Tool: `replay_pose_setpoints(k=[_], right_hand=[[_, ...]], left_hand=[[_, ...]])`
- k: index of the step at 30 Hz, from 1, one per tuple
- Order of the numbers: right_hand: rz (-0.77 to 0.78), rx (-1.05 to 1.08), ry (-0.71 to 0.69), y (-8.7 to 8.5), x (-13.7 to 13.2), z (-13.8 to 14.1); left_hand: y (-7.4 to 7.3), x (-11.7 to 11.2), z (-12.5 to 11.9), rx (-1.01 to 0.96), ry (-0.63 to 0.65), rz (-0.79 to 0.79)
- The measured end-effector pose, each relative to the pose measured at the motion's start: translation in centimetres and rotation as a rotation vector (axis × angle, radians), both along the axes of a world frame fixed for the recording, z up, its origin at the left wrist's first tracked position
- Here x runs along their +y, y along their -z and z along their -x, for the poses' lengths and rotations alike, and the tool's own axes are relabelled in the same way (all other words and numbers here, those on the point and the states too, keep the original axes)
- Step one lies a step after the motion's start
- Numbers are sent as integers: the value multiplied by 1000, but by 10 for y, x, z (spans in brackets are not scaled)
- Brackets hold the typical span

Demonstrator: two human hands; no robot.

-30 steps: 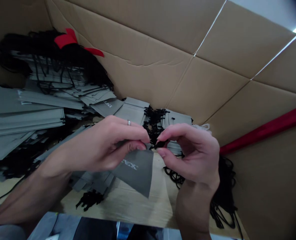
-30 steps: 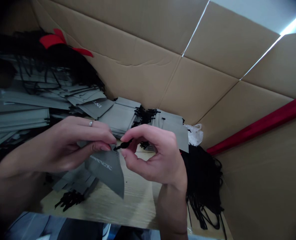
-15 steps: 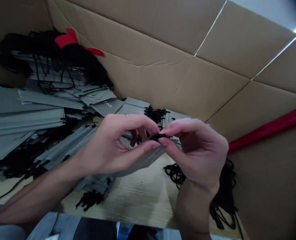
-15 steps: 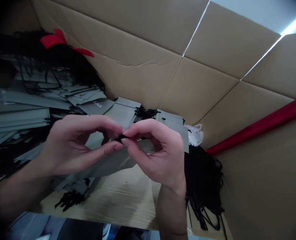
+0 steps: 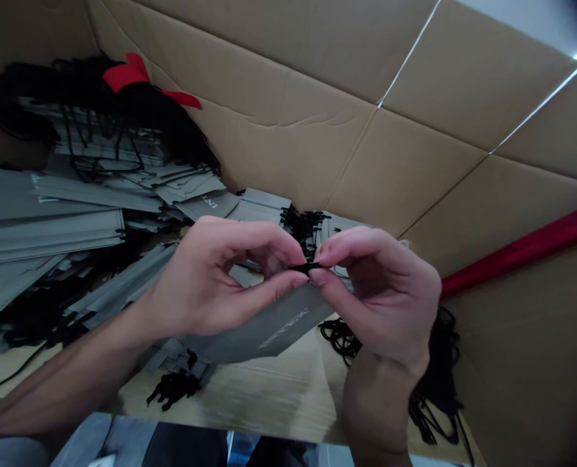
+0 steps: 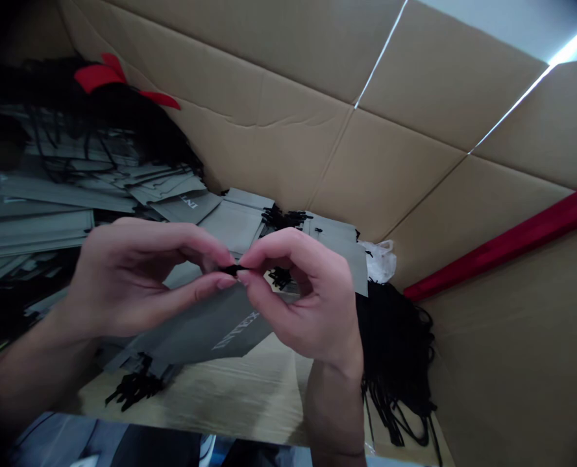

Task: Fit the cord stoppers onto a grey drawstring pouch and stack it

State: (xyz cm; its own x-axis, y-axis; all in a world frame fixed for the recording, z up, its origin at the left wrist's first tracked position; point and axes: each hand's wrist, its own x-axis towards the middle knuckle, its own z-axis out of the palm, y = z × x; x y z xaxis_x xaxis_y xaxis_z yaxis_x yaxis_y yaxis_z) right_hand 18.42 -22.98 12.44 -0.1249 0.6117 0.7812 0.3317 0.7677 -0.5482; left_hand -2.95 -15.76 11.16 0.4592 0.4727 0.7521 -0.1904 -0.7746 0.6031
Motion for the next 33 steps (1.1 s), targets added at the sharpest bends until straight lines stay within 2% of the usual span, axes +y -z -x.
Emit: replay_pose_setpoints(k=[6,10,13,15,19,24,29,31,33], right_hand=[[-39,-313,13,-8,-3,-8],[-62,-276,90,-5,-3,-7],[-52,-190,131,-3,-4,-7],[-16,-198,124,-3,-5,-7],[-4,-218,89,-3,-6,-8],[-17,-241,55,-4,-5,-9],[-27,-206,81,-2,-3,-8],[-23,-142,15,2,-1,-7],[-32,-65,-112,6,2,-6]], left_hand=[[-5,3,1,83,111,216],[-9,7,3,152,221,319],[-10,12,6,373,255,212],[-10,15,8,462,208,100],[-9,14,11,438,88,6],[-13,9,11,465,89,-80],[-15,6,15,445,103,-191],[-12,3,23,400,73,-245],[-8,-1,32,357,5,-248]])
